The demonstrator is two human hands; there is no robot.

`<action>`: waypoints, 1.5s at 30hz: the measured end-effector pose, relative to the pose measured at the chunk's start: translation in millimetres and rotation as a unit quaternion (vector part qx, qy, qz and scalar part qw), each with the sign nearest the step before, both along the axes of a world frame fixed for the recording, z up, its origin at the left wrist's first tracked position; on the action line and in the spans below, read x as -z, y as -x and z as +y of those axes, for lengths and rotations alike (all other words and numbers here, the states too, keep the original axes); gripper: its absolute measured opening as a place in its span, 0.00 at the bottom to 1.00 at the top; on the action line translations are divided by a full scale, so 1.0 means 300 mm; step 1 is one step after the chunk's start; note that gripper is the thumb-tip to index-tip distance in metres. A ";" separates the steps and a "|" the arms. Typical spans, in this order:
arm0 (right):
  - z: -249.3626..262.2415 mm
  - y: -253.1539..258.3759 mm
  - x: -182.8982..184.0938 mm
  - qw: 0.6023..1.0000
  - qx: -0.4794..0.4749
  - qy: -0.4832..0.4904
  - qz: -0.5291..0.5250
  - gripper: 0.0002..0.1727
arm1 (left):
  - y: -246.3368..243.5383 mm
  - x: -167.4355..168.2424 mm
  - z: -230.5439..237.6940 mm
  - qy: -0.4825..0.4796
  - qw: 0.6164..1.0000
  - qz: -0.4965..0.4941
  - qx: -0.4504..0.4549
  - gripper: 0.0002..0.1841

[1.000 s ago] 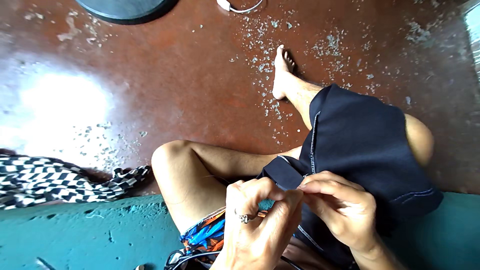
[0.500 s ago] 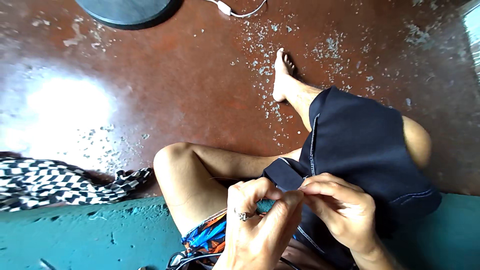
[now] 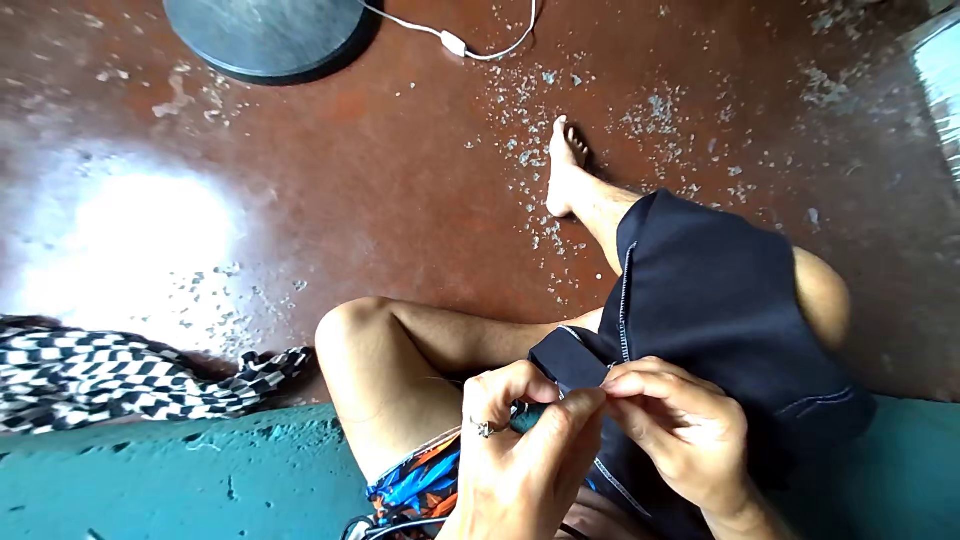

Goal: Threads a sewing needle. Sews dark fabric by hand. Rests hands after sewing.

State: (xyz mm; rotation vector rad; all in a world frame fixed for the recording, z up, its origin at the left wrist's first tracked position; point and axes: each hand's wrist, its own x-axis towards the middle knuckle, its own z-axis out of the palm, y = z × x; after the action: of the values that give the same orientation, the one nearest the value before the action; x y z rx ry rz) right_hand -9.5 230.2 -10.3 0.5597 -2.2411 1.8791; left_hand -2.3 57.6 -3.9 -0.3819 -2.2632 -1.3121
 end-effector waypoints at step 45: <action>-0.007 0.002 0.004 0.999 0.015 -0.023 0.045 0.11 | 0.006 -0.005 -0.006 -0.036 0.998 -0.040 0.022 0.03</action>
State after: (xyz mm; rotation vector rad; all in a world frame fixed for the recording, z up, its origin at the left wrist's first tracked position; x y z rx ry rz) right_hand -10.2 228.2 -11.6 0.6018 -2.2266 1.7565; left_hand -4.0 55.9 -2.4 -0.3626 -2.2761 -1.4521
